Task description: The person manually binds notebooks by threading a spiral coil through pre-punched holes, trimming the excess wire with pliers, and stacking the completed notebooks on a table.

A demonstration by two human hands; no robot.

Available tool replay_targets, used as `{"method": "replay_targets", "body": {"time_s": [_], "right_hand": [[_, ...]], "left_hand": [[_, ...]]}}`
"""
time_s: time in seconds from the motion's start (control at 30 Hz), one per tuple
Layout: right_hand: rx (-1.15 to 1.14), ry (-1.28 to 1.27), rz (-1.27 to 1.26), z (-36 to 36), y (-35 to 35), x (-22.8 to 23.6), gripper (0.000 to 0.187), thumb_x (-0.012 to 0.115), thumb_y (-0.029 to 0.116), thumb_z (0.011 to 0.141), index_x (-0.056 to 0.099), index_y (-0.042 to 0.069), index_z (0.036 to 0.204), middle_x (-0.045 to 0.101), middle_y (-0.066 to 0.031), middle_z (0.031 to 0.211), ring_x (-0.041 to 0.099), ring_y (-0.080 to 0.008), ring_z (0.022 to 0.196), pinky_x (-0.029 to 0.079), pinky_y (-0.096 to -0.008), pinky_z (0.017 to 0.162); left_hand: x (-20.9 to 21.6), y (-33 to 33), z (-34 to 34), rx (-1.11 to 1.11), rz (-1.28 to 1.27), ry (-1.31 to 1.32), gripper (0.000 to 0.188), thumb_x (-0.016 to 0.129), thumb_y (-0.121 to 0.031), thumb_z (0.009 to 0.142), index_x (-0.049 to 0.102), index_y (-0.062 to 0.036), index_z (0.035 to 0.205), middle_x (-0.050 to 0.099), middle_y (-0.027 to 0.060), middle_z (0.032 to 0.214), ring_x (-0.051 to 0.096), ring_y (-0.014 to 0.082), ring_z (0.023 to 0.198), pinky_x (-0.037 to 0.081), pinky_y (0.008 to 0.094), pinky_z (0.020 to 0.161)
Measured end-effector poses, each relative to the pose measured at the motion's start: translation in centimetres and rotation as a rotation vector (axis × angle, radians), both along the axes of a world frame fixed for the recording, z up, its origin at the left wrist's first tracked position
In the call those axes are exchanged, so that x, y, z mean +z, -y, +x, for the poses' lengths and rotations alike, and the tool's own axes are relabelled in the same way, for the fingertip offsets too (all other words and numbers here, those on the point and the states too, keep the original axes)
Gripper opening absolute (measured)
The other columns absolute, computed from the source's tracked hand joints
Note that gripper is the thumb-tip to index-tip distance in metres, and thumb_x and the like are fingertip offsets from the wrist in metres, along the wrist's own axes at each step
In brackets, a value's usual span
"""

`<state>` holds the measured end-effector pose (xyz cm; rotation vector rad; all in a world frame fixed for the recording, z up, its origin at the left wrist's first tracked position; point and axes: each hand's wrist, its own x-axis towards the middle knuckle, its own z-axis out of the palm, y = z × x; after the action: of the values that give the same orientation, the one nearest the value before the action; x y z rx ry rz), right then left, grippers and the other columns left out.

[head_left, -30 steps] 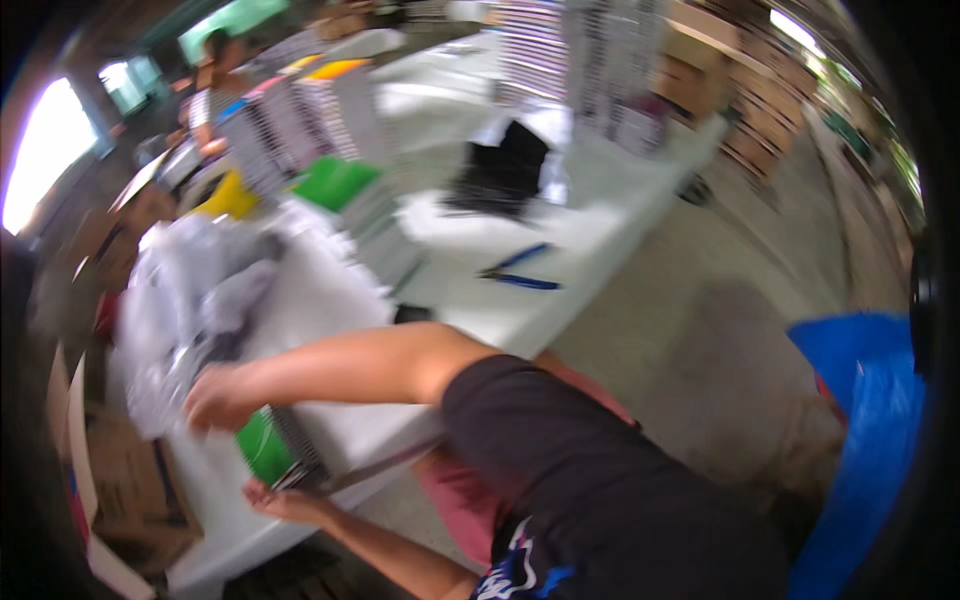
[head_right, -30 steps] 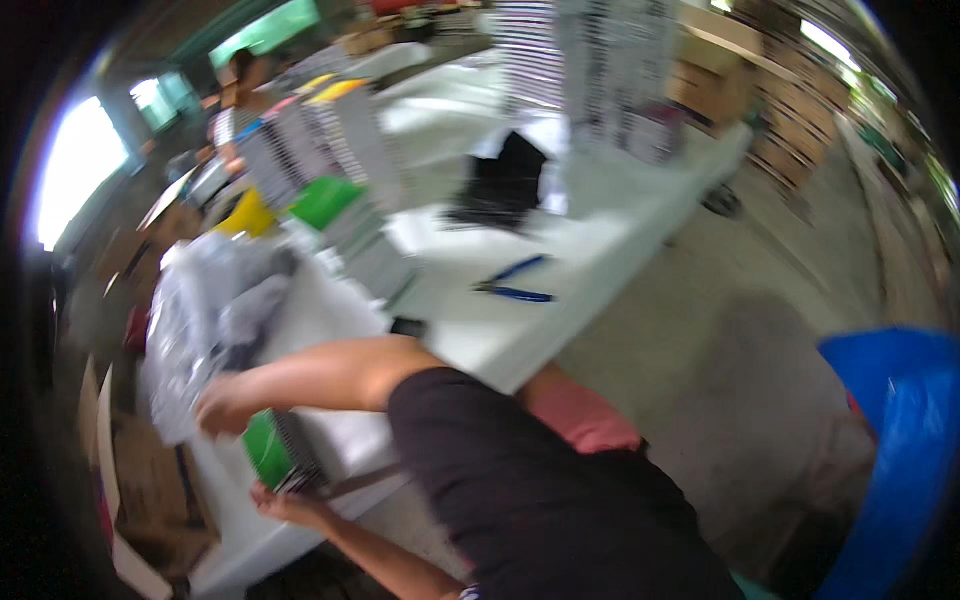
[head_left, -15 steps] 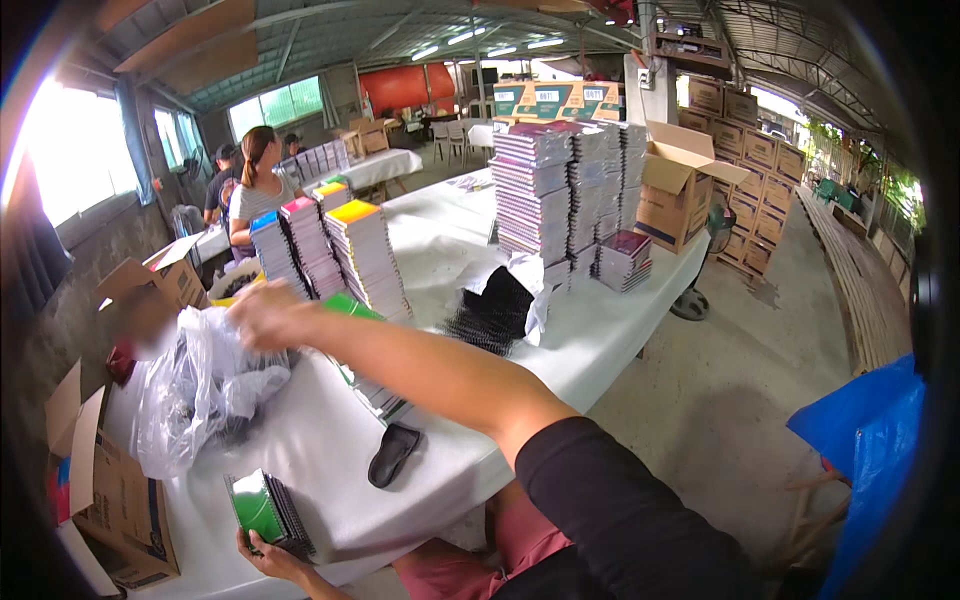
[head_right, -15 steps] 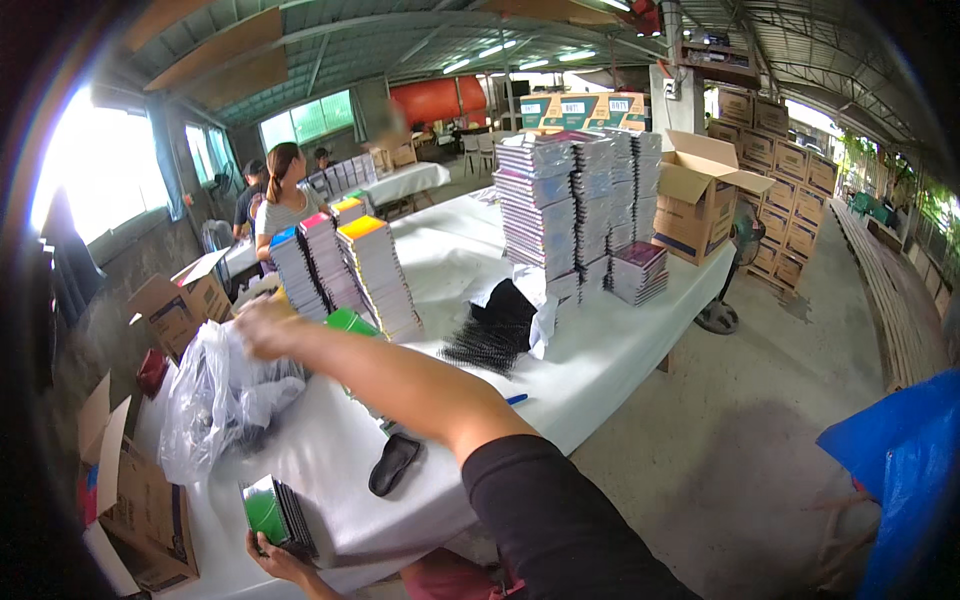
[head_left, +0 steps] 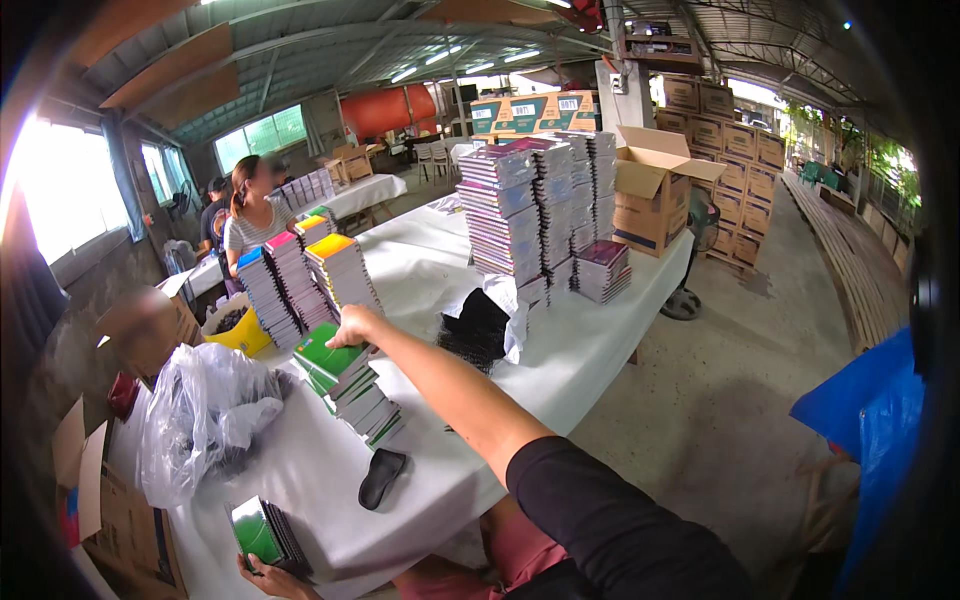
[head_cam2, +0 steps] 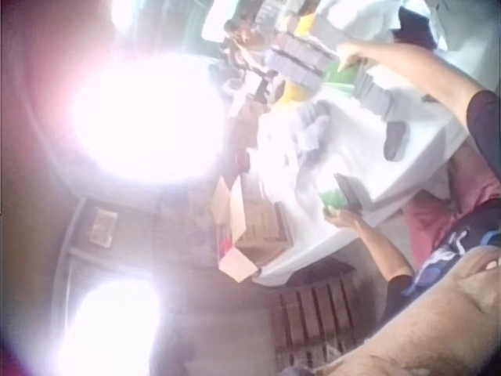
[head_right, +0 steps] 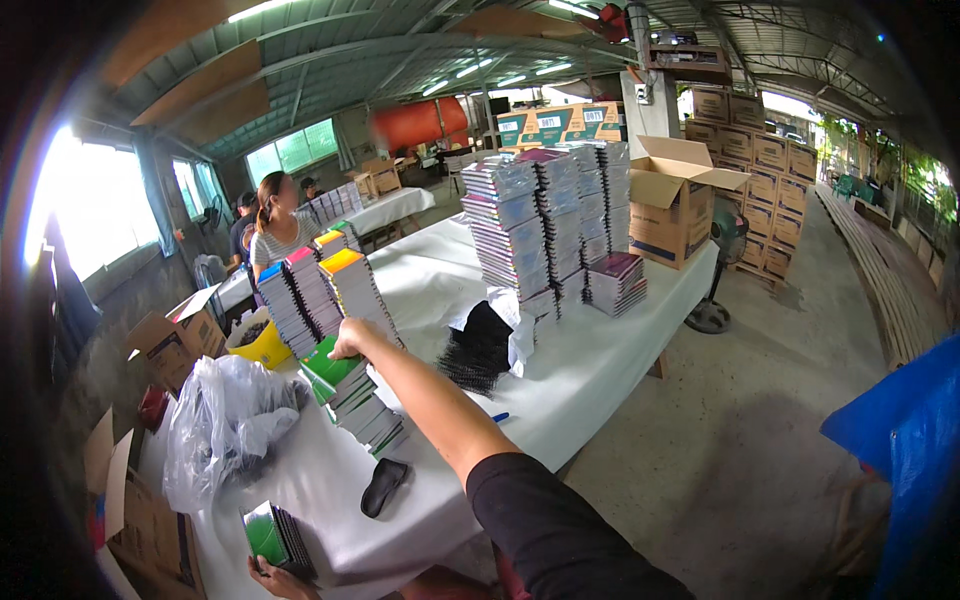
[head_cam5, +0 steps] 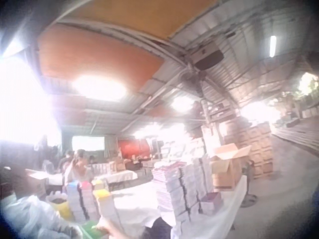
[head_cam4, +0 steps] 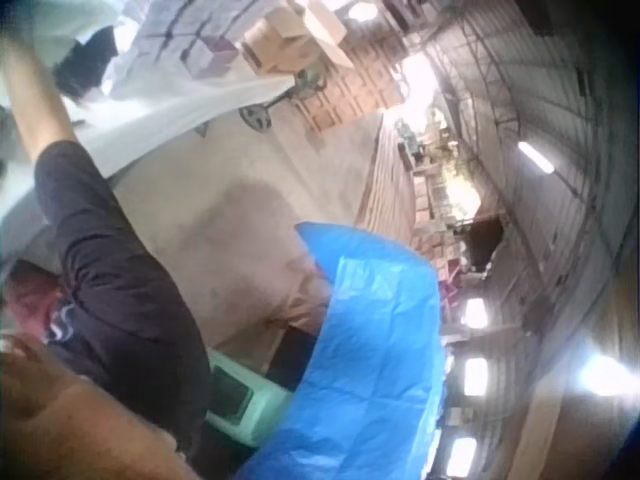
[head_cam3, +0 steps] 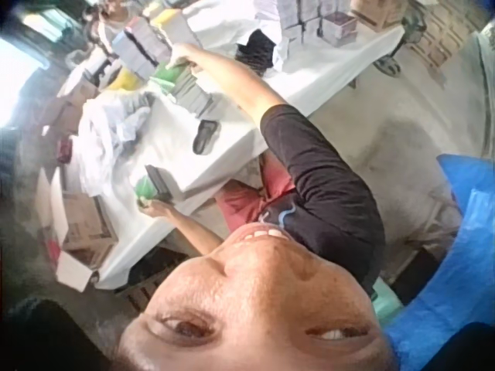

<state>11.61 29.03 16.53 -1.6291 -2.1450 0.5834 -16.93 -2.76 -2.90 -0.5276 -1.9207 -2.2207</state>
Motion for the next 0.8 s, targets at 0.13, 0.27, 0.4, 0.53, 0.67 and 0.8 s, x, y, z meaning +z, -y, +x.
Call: {"method": "replay_targets", "body": {"time_s": [0.13, 0.27, 0.4, 0.53, 0.67, 0.8], "right_hand": [[0.221, -0.104, 0.182, 0.0, 0.2, 0.3, 0.061, 0.079, 0.049, 0.056, 0.069, -0.004, 0.085, 0.068, -0.0191, 0.084, 0.066, -0.0256, 0.073, 0.054, -0.0355, 0.069], [0.222, -0.211, 0.11, 2.3, -0.2, -0.6, 0.051, 0.08, 0.045, 0.058, 0.069, -0.003, 0.072, 0.065, -0.0107, 0.065, 0.058, -0.016, 0.051, 0.049, -0.0329, 0.054], [-0.014, -0.096, 0.125, 1.5, 0.0, 0.1, 0.052, 0.084, 0.036, 0.057, 0.068, -0.003, 0.088, 0.068, -0.0154, 0.085, 0.064, -0.0222, 0.076, 0.05, -0.0327, 0.069], [-0.13, 0.038, 0.387, 0.1, 1.6, 0.5, 0.057, 0.085, 0.036, 0.058, 0.059, 0.001, 0.095, 0.065, -0.015, 0.096, 0.062, -0.0272, 0.092, 0.049, -0.0354, 0.08], [-0.058, -0.188, 0.412, 0.4, 5.7, 3.3, 0.043, 0.081, 0.022, 0.065, 0.051, 0.006, 0.091, 0.064, -0.011, 0.092, 0.063, -0.0266, 0.087, 0.049, -0.0371, 0.075], [0.383, -0.331, 0.515, 3.3, 13.8, 5.6, 0.039, 0.079, 0.016, 0.067, 0.051, 0.007, 0.092, 0.064, -0.0104, 0.088, 0.064, -0.0278, 0.08, 0.049, -0.0351, 0.067]], "left_hand": [[-4.7, 0.4, -6.5, -0.227, 0.205, -0.11, 0.04, 0.053, -0.021, 0.089, 0.05, 0.0079, 0.115, 0.046, 0.0137, 0.123, 0.047, 0.0253, 0.11, 0.037, 0.0359, 0.096], [-1.9, 0.1, -2.9, -0.097, 0.175, 0.051, 0.047, 0.053, -0.02, 0.089, 0.039, 0.0054, 0.126, 0.043, 0.0154, 0.124, 0.044, 0.0292, 0.116, 0.03, 0.039, 0.103], [3.3, 1.8, 1.0, 0.337, -0.194, -0.299, 0.051, 0.057, -0.019, 0.087, 0.036, 0.0025, 0.128, 0.041, 0.0169, 0.127, 0.037, 0.0302, 0.122, 0.027, 0.0419, 0.105], [7.4, 2.0, 4.2, 0.306, -0.091, -0.641, 0.049, 0.06, -0.017, 0.085, 0.039, 0.0014, 0.126, 0.04, 0.0176, 0.129, 0.033, 0.0331, 0.127, 0.025, 0.0463, 0.106], [11.3, 0.4, 10.0, 0.063, 0.004, -0.886, 0.048, 0.06, -0.016, 0.084, 0.041, 0.0011, 0.124, 0.04, 0.0199, 0.128, 0.038, 0.038, 0.124, 0.03, 0.0491, 0.103], [13.9, 0.3, 16.9, -0.203, 0.056, -1.125, 0.051, 0.062, -0.019, 0.082, 0.041, 0.0002, 0.125, 0.04, 0.0226, 0.129, 0.04, 0.0398, 0.122, 0.029, 0.0521, 0.104]]}}
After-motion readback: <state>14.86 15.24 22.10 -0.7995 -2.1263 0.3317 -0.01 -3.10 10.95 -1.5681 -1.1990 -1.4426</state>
